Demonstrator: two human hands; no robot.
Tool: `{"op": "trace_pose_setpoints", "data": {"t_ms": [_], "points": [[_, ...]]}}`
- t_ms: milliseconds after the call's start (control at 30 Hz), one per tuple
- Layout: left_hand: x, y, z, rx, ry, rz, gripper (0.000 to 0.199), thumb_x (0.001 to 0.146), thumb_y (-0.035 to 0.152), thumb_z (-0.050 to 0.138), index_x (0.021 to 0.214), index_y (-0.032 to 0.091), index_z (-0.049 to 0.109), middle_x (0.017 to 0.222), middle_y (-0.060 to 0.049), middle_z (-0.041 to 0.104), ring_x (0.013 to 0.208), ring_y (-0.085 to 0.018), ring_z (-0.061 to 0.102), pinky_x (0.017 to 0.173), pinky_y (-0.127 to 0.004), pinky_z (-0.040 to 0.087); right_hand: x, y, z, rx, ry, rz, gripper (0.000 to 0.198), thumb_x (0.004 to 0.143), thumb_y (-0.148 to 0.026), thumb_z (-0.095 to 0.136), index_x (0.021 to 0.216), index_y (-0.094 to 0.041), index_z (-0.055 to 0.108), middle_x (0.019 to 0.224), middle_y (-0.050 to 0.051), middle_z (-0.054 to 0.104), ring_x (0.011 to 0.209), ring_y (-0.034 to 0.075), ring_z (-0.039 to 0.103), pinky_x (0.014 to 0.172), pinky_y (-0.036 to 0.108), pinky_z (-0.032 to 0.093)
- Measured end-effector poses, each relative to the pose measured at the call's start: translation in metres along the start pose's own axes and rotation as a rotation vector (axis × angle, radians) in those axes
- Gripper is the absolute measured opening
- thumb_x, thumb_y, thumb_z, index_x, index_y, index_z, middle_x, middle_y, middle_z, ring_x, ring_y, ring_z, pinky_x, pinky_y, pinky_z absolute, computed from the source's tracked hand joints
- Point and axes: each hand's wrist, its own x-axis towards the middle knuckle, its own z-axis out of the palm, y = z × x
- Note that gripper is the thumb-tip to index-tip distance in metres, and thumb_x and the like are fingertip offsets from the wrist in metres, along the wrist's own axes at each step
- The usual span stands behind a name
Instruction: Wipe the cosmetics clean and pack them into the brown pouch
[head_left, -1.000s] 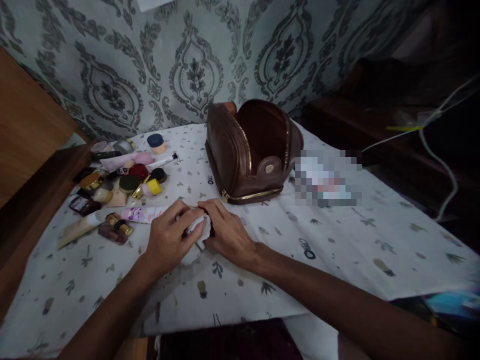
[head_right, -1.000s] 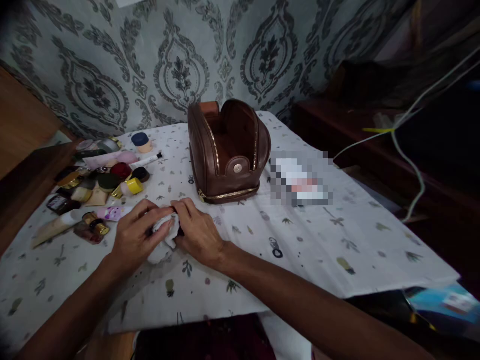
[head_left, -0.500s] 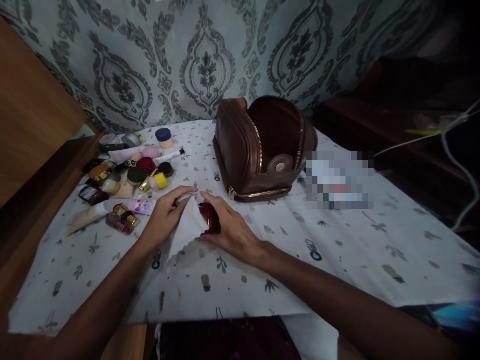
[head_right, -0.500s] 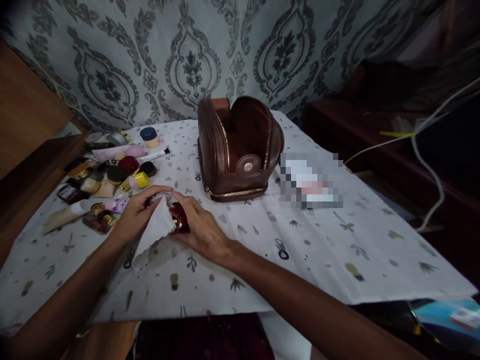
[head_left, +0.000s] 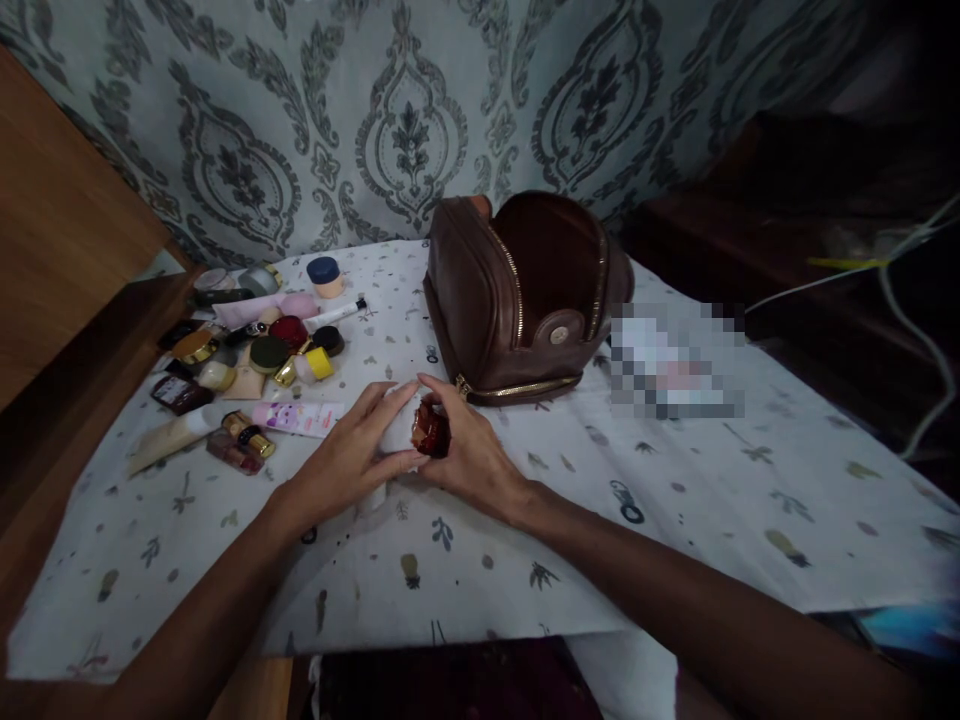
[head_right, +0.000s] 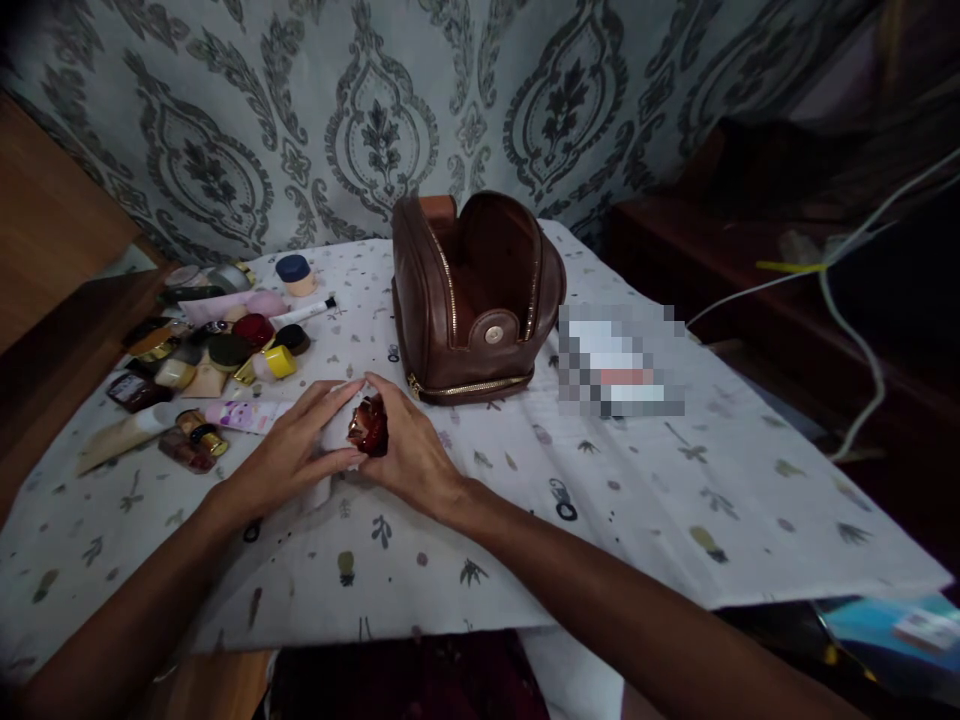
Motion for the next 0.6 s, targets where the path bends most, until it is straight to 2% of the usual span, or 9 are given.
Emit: {"op": "trace_pose_setpoints", "data": {"t_ms": [100,200,300,400,600], "points": [[-0.001,-0.003,-0.002,0.025,-0.006,-0.005,0.061,0.092,0.052,0.056,0.144,0.024,0.04,0.125,-0.01,0.054,0.118,-0.028,0.055,0.101,-0.042,0.047,0.0,-0.001,0.0,0.131,-0.04,0.094,0.092,0.063,-0.023,0.08,0.144,-0.019,0.036,0.12,0.01,0.061,0.103,0.024,0.065,0.093,0.041,0.051],[-0.002,-0.005,-0.003,0.058,0.028,-0.064,0.058,0.089,0.056,0.056,0.134,0.021,0.047,0.12,-0.011,0.06,0.11,-0.029,0.06,0.092,-0.042,0.051,-0.001,-0.002,0.0,0.203,-0.055,0.115,0.099,0.058,-0.026,0.085,0.144,-0.02,0.035,0.118,0.008,0.061,0.101,0.023,0.065,0.091,0.038,0.052],[-0.003,-0.007,0.003,0.072,0.072,-0.14,0.05,0.088,0.058,0.053,0.121,0.021,0.052,0.113,-0.009,0.067,0.101,-0.029,0.066,0.082,-0.039,0.054,-0.002,-0.002,-0.002,0.094,-0.037,0.071,0.1,0.055,-0.026,0.086,0.142,-0.018,0.037,0.126,0.01,0.058,0.111,0.025,0.061,0.098,0.04,0.049],[-0.001,-0.009,0.009,0.083,0.071,-0.228,0.053,0.084,0.065,0.051,0.11,0.02,0.054,0.095,-0.008,0.073,0.081,-0.027,0.07,0.068,-0.036,0.054,-0.003,-0.004,-0.004,-0.057,-0.026,0.032,0.095,0.059,-0.025,0.084,0.141,-0.018,0.038,0.132,0.013,0.053,0.121,0.027,0.055,0.105,0.044,0.044],[0.003,-0.016,0.016,0.078,0.064,-0.342,0.055,0.075,0.071,0.051,0.097,0.021,0.061,0.065,-0.002,0.072,0.051,-0.024,0.065,0.053,-0.032,0.051,-0.005,-0.009,-0.005,-0.154,-0.031,0.091,0.078,0.063,-0.022,0.078,0.133,-0.022,0.044,0.124,0.009,0.051,0.115,0.025,0.055,0.097,0.041,0.051]]}}
